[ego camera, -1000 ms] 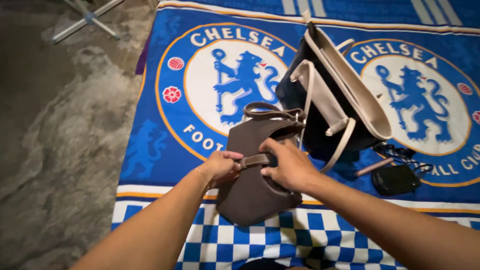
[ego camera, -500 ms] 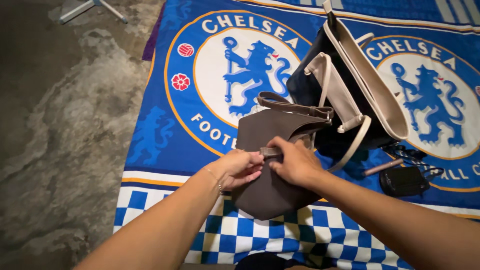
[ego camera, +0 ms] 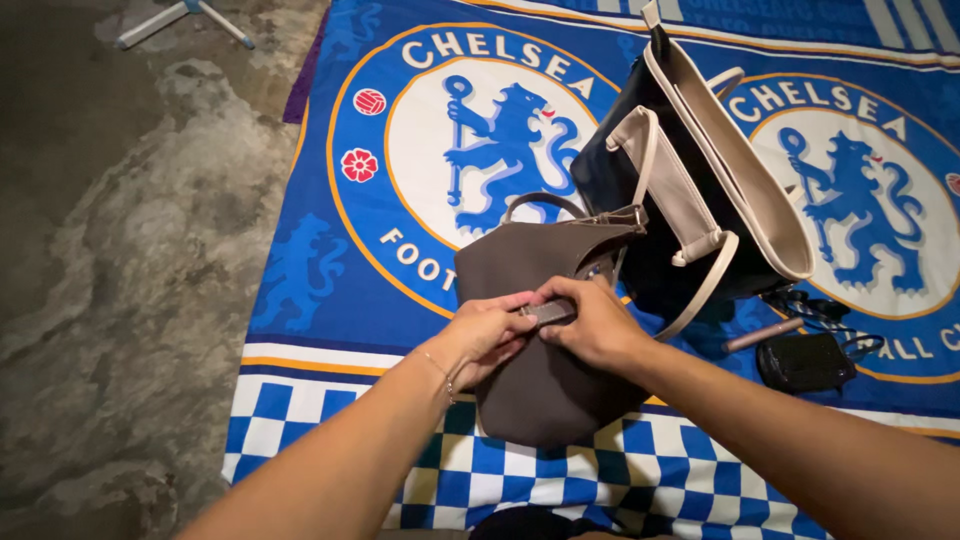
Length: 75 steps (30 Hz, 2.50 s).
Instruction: The person unpacks a tote bag on a bed, coiling a white charging cable and setting aside cosmetics, a wallet and an orange notebook. They place the wallet and other items into a smaller brown handbag, fasten it, then take eyeglasses out and set them on the orange notebook.
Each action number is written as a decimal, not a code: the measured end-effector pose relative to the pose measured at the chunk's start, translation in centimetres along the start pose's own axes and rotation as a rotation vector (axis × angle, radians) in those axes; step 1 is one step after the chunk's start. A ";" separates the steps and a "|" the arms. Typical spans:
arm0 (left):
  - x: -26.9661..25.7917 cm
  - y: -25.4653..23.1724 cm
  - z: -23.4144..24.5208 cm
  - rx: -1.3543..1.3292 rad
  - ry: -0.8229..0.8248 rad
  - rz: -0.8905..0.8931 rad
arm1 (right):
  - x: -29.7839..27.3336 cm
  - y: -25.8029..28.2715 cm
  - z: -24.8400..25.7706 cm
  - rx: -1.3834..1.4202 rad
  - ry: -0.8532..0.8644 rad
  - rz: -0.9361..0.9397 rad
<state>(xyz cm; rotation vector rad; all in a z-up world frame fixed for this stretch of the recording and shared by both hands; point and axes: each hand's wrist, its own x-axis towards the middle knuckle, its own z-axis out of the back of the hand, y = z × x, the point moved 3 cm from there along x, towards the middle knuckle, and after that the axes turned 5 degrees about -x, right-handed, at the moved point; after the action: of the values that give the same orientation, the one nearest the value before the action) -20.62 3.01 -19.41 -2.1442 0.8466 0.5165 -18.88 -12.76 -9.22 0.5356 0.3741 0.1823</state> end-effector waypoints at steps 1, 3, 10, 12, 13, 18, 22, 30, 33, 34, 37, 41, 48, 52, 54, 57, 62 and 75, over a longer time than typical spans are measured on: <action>0.0 -0.1 0.0 0.027 0.079 -0.028 | -0.1 0.1 -0.1 -0.017 -0.011 -0.007; 0.0 -1.0 -0.1 0.575 -0.056 -0.288 | -0.2 0.2 -0.4 -0.045 -0.029 -0.047; -2.4 -3.6 -1.7 1.427 -0.106 -0.501 | -0.7 1.2 -0.4 -0.109 -0.084 -0.035; -2.4 -4.0 -2.2 1.419 -0.064 -0.474 | -0.7 1.4 -0.4 -0.110 -0.097 -0.031; -2.5 -4.1 -2.4 1.414 -0.047 -0.458 | -0.8 1.4 -0.4 -0.106 -0.089 -0.038; -2.2 -4.4 -3.1 0.871 0.133 -0.092 | -0.8 0.7 0.1 -0.100 -0.069 -0.040; -2.2 -4.9 -3.7 0.598 -0.035 -0.226 | 0.0 0.0 1.0 0.362 -0.022 -0.216; -2.7 -3.7 -5.7 1.099 -0.514 -0.314 | -0.2 0.3 4.6 0.883 0.263 -0.449; -2.9 -3.4 -6.4 1.027 -0.439 -0.328 | -0.5 0.0 5.5 0.825 0.327 -0.419; -3.0 -3.5 -6.6 0.999 -0.409 -0.370 | -0.4 -0.2 5.8 0.808 0.322 -0.411; -3.8 -3.8 -6.2 1.033 -0.394 -0.387 | -0.4 -2.2 6.6 0.869 0.352 -0.452; -4.8 -5.6 -5.6 0.984 -0.405 -0.416 | 0.1 -6.9 5.9 1.087 0.353 -0.552; -6.3 -5.6 -6.1 0.991 -0.443 -0.465 | 1.3 -13.8 1.4 1.016 0.008 -0.906; -5.6 -5.4 -6.4 0.963 -0.437 -0.519 | 0.3 -10.6 3.9 0.480 -0.272 -0.593; -5.2 -5.3 -6.5 0.983 -0.449 -0.490 | 0.1 -6.7 5.1 0.248 -0.292 -0.273; -4.5 -5.2 -6.6 0.980 -0.451 -0.451 | 0.3 -0.5 5.4 0.022 -0.113 0.115; -4.1 -5.4 -5.7 0.954 -0.417 -0.401 | 1.3 4.8 4.6 -0.492 -0.030 0.236; -0.2 -4.4 -2.6 0.934 -0.451 -0.320 | 3.1 5.5 3.7 -0.617 0.016 0.305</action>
<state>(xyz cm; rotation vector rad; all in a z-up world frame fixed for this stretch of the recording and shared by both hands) -17.41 3.27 -15.42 -1.1949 0.3523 0.3177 -14.93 -8.97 -4.27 -0.0224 0.2316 0.5744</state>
